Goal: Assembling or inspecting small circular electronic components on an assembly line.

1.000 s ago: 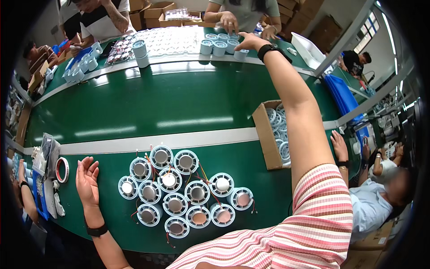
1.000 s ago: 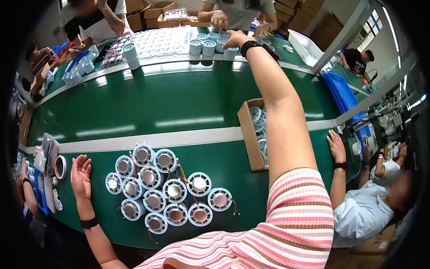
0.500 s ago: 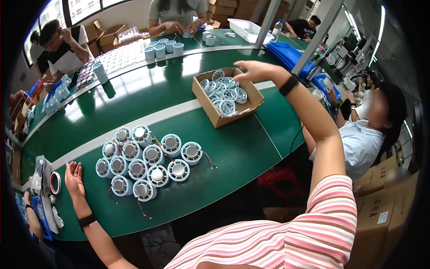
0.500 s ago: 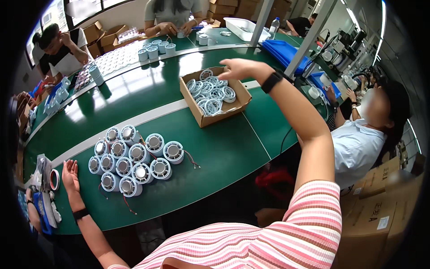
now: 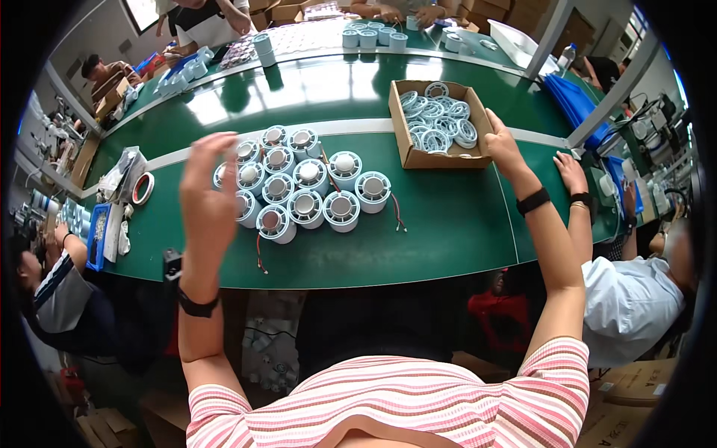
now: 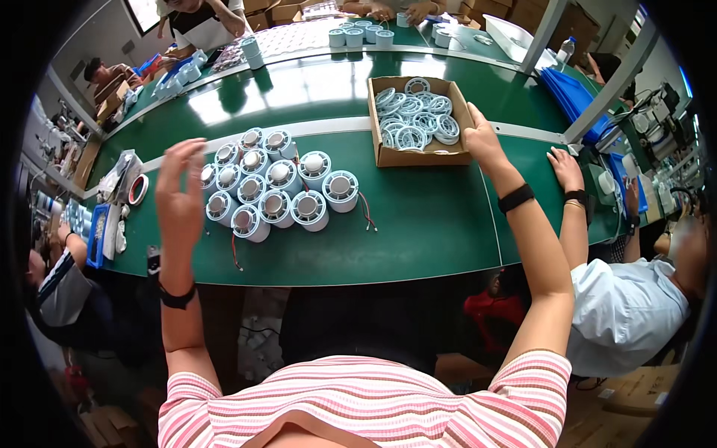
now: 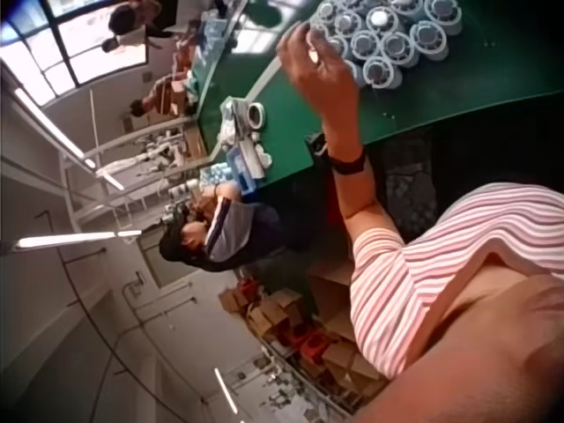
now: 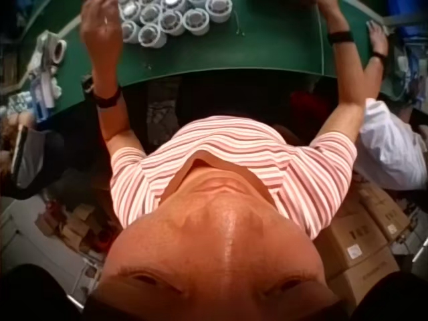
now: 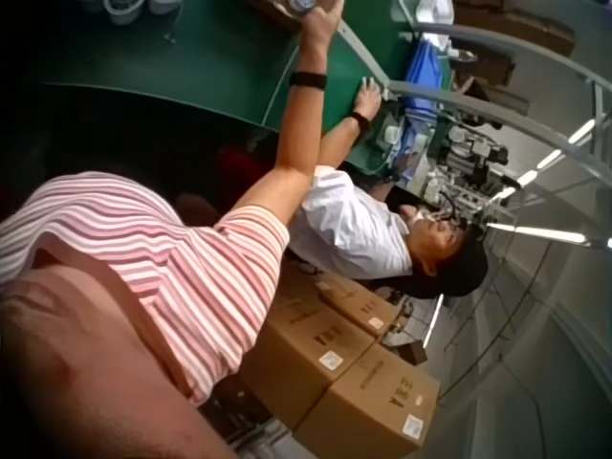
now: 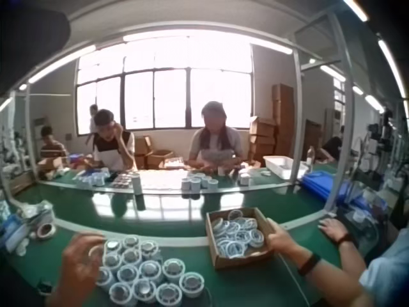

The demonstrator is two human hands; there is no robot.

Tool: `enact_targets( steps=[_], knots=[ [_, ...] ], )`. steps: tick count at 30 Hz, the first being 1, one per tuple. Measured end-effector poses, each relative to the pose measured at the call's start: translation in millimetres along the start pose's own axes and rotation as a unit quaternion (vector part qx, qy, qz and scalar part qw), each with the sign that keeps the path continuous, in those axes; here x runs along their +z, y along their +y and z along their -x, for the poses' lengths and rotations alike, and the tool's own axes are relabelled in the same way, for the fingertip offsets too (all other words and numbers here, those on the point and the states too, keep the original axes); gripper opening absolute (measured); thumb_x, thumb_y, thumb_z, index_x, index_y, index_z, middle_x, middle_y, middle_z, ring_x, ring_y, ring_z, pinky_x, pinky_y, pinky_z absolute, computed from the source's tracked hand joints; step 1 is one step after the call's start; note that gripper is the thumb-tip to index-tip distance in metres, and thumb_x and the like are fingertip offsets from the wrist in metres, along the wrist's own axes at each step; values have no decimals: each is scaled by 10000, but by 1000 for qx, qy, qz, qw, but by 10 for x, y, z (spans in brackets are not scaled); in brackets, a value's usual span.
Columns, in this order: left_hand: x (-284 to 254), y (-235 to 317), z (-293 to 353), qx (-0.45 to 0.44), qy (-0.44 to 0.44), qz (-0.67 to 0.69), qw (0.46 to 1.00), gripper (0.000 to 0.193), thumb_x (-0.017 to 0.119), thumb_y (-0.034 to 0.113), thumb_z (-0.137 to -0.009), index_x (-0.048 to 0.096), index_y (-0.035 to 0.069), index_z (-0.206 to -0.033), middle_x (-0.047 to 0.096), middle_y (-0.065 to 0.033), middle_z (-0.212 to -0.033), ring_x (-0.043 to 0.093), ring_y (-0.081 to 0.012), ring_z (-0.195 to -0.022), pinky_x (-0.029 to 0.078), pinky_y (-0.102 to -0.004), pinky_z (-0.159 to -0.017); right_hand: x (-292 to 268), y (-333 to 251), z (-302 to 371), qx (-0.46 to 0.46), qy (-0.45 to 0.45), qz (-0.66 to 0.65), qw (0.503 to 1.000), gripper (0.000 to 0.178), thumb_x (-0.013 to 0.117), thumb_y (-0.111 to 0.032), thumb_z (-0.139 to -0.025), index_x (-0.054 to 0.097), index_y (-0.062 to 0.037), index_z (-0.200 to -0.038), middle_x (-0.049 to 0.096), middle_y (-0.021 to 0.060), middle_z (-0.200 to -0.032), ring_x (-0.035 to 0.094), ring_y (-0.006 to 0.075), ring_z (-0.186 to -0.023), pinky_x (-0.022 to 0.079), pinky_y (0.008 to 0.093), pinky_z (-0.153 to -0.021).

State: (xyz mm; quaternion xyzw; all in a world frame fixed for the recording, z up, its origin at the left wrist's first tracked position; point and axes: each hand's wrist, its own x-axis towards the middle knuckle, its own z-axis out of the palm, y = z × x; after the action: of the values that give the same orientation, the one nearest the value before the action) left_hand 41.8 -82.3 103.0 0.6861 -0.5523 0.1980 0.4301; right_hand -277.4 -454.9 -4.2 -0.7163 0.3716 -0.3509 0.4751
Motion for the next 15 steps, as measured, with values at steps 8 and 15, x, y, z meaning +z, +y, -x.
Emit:
enact_targets(
  steps=[8,15],
  knots=[
    [1341,1024,582,177,-205,-168,948,419,667,123,-890,589,32,-1292,548,-139,-1368,508,-313,-1313,378,-479,-1067,517,-159,184,-33,-30,44,998,727,394,46,-831,273,66,-1548,380,210,-1565,369,294,-1451,292,320,-1182],
    [1319,697,584,252,-193,-175,932,423,647,116,-870,612,65,-1288,558,-136,-1356,533,-309,-1282,442,-437,-1000,578,-252,275,-51,-48,42,997,732,395,41,-839,239,74,-1553,308,243,-1599,264,317,-1510,203,335,-1228]
  ],
)
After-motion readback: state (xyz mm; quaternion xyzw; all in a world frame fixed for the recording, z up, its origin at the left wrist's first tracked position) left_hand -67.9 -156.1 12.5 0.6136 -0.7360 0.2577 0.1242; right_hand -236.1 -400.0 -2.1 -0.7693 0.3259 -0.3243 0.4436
